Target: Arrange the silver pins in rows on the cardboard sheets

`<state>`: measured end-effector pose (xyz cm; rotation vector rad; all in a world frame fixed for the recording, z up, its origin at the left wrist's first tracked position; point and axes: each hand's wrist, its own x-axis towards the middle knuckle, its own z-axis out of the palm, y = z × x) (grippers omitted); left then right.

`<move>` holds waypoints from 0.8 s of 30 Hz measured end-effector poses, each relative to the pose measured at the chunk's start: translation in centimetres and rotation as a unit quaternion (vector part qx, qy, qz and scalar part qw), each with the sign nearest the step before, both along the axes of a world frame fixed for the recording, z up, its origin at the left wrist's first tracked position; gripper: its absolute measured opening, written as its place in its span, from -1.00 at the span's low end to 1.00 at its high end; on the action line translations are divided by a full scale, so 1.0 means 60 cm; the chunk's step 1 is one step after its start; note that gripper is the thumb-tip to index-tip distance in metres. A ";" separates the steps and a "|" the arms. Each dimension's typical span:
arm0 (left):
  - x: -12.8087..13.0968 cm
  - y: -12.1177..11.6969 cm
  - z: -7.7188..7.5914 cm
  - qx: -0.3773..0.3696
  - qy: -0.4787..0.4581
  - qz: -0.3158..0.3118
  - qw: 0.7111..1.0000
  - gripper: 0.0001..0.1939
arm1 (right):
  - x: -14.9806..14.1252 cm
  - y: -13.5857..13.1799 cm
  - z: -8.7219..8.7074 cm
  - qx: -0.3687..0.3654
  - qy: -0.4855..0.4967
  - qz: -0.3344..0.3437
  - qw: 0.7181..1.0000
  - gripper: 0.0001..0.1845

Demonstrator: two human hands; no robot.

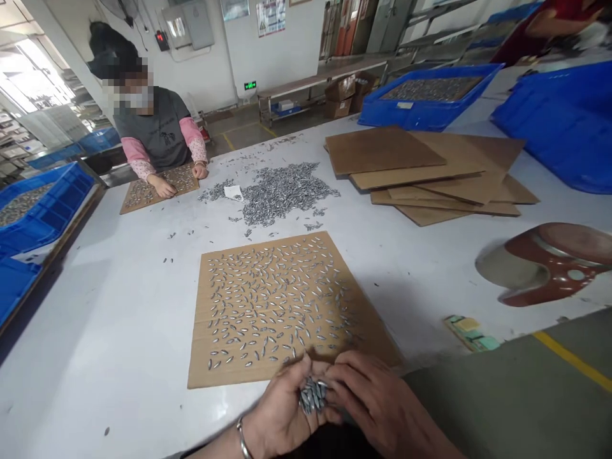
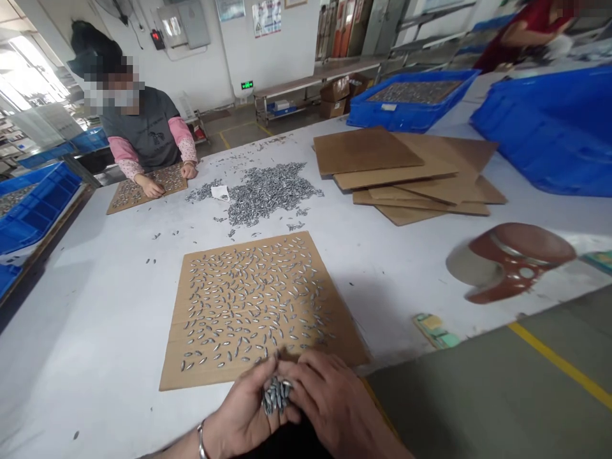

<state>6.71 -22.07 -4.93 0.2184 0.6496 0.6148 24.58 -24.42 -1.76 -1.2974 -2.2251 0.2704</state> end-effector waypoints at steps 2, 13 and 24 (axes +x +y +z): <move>-0.001 0.006 0.007 -0.037 -0.019 0.009 0.999 -0.50 | 0.002 0.004 0.008 -0.001 0.011 0.008 1.000 -0.70; -0.003 0.011 0.019 -0.051 -0.102 -0.001 0.993 -0.46 | -0.016 0.009 0.006 -0.031 0.006 0.062 0.998 -0.72; -0.001 0.002 0.013 -0.030 0.023 -0.002 0.999 -0.58 | 0.000 0.004 -0.038 -0.091 0.021 -0.005 0.996 -0.69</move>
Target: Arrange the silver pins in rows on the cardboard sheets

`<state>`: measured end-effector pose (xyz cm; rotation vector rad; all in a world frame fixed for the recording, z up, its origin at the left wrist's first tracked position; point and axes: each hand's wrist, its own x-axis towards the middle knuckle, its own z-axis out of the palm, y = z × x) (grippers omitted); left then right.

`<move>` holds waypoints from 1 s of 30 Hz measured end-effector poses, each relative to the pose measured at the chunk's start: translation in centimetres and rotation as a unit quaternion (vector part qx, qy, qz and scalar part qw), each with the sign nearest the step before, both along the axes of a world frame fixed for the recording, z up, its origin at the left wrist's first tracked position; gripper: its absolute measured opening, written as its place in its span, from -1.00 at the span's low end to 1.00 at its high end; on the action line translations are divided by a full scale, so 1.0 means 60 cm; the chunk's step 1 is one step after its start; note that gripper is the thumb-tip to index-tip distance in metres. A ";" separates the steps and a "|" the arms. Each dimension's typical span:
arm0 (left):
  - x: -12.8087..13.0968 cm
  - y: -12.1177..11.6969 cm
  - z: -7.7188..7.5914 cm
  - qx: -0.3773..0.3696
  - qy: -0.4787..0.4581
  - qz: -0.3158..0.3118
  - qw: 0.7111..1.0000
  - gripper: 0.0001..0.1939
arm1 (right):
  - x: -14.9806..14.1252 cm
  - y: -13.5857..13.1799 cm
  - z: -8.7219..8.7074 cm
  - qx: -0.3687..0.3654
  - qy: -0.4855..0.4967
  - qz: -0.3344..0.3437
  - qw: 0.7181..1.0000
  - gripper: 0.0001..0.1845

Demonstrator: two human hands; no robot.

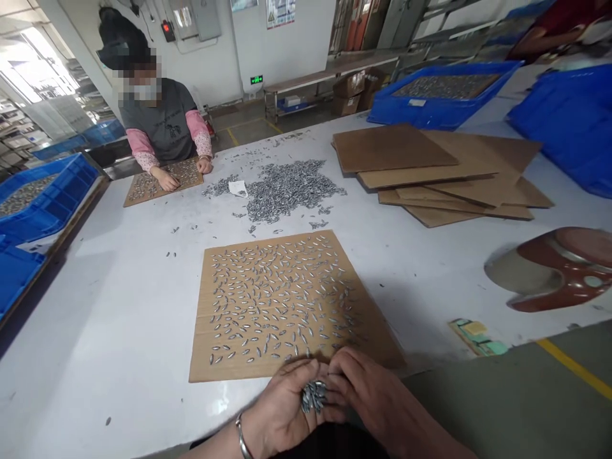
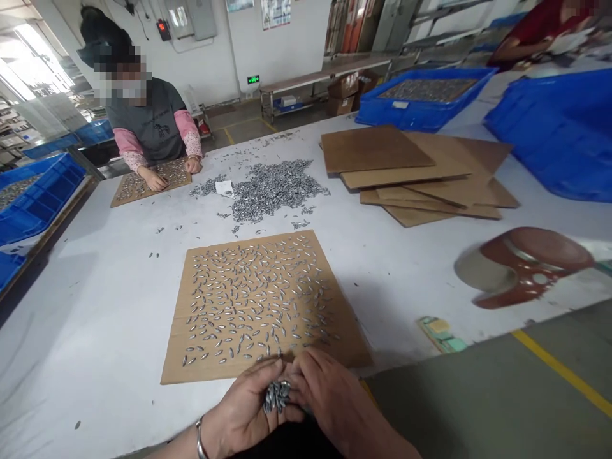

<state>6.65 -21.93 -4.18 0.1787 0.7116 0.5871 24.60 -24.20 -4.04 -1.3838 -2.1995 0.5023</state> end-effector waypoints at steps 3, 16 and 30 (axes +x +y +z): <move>0.001 0.002 0.007 0.044 0.051 -0.008 0.998 -0.57 | 0.012 0.007 0.010 -0.083 0.051 -0.009 0.995 -0.72; -0.010 0.004 -0.004 0.033 0.068 0.000 0.997 -0.56 | 0.033 0.141 0.013 -0.139 -0.173 -0.041 0.974 -0.77; 0.001 0.000 -0.014 -0.036 -0.041 -0.037 0.998 -0.47 | -0.018 -0.006 -0.012 0.076 -0.052 0.035 0.995 -0.86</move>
